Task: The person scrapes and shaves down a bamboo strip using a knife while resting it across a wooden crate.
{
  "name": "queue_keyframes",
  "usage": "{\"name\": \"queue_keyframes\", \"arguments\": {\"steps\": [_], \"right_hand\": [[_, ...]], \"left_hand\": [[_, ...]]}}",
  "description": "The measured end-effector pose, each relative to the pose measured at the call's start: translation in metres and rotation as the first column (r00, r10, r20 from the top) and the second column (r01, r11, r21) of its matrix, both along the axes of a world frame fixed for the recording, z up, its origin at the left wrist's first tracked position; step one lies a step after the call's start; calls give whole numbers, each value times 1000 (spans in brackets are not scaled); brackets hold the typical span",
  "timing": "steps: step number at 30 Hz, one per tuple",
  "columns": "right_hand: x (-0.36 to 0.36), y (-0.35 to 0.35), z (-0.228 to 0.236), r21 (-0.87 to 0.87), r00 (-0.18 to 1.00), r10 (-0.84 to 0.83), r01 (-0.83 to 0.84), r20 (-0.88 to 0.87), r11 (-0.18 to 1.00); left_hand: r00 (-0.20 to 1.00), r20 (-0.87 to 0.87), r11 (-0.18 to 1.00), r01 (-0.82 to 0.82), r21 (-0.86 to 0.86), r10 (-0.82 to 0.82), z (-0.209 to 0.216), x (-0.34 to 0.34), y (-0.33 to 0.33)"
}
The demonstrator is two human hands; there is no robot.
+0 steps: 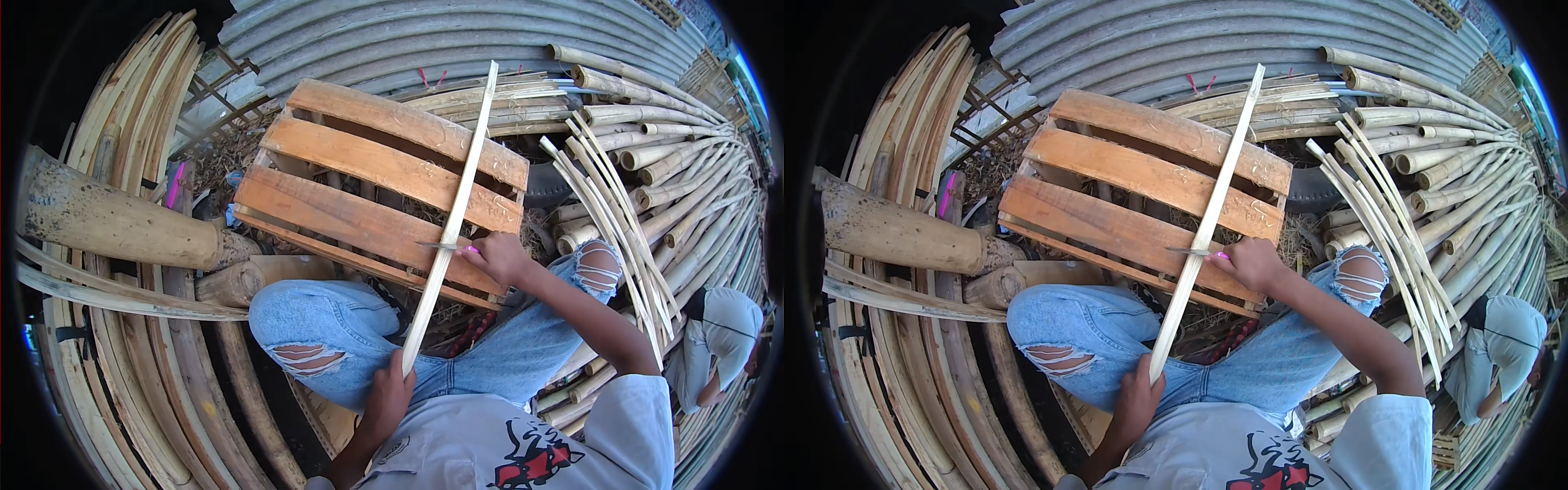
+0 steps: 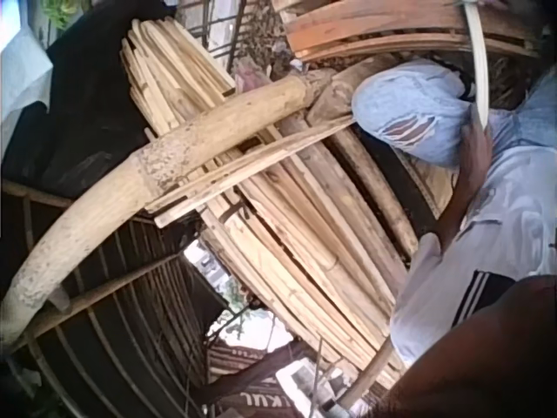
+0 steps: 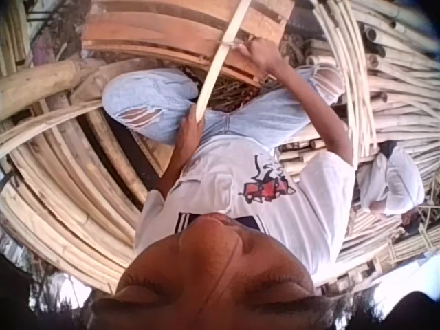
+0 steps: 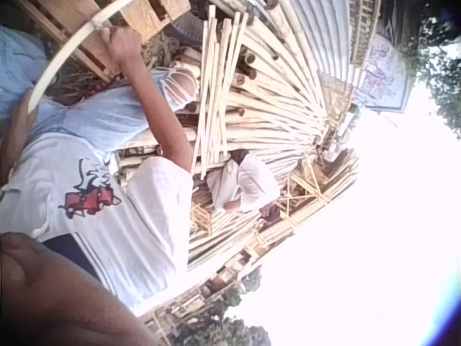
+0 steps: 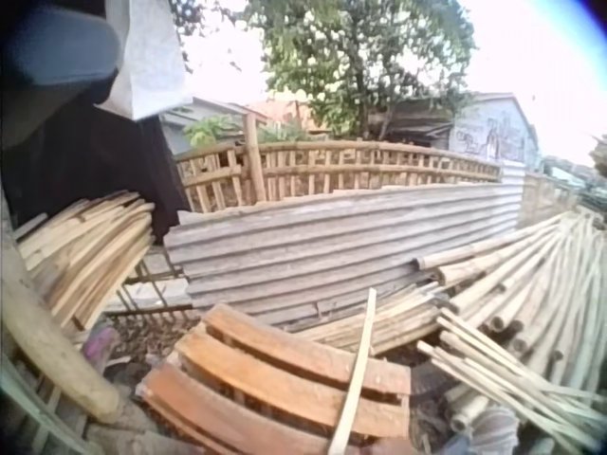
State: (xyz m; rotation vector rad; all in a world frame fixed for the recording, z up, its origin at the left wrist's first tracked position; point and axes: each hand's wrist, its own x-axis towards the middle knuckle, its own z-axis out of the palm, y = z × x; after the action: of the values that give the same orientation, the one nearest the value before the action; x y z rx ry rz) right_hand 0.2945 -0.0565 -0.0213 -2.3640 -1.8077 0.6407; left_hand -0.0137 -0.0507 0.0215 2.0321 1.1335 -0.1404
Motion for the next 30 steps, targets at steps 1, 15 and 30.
{"name": "queue_keyframes", "arguments": {"steps": [1,15,30], "right_hand": [[-7,-2,-5,21,1000,-23,23,6,1000],[12,8,-9,112,978,72,-96,195,989],[40,21,-10,1,970,-86,88,226,996]], "left_hand": [[1000,-28,999,-14,-51,13,4,2,6],[999,12,956,-35,-291,40,1,0,6],[999,-20,964,-50,-262,47,0,0,-2]]}}
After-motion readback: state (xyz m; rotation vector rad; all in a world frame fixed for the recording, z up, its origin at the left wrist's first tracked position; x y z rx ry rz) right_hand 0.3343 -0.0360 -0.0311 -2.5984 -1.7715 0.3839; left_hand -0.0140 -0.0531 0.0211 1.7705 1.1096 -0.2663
